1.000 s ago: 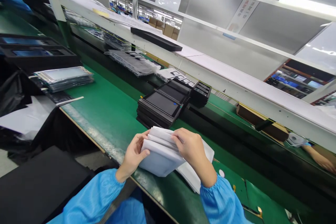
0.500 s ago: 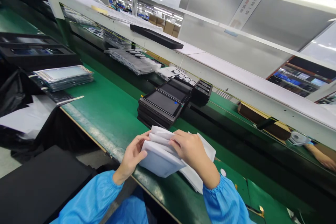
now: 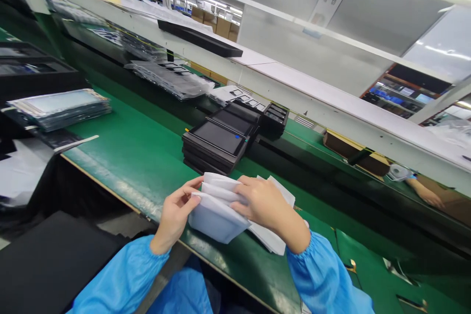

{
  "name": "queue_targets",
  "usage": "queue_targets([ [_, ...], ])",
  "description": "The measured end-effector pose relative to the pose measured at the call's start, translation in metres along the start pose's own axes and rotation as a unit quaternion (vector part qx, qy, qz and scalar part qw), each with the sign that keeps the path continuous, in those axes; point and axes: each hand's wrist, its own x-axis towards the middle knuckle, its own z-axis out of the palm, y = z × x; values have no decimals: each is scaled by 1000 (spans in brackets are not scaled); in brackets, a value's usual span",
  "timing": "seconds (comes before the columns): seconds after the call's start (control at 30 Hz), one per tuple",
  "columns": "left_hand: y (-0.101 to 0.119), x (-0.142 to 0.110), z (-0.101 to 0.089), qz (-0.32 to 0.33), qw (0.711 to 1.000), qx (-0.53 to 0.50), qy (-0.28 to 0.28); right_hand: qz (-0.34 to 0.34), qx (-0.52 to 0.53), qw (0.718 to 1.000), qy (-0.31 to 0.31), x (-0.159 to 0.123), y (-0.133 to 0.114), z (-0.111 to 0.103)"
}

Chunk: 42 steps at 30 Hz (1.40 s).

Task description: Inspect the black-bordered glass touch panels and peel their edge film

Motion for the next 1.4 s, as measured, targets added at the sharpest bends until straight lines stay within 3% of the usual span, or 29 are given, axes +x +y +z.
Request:
queue_targets([
  [0.13, 1, -3, 6, 11, 1000, -19, 21, 17, -22, 1000, -2, -4, 3, 10],
  [0.27, 5, -4, 10, 25, 999, -34, 27, 39, -26, 999, 23, -7, 7, 6],
  [0.5, 6, -6, 11, 31, 998, -44, 23, -74, -50, 996, 9, -9, 3, 2],
  [0.8, 3, -8, 12, 55, 998, -35, 13, -40, -34, 999, -8, -3, -9, 13],
  [1.17, 11, 5, 22, 118, 992, -53, 0, 10, -43, 998, 53, -6, 0, -23],
  [1.4, 25, 26, 39, 153, 987, -39, 8, 41, 3, 999, 16, 2, -17, -33],
])
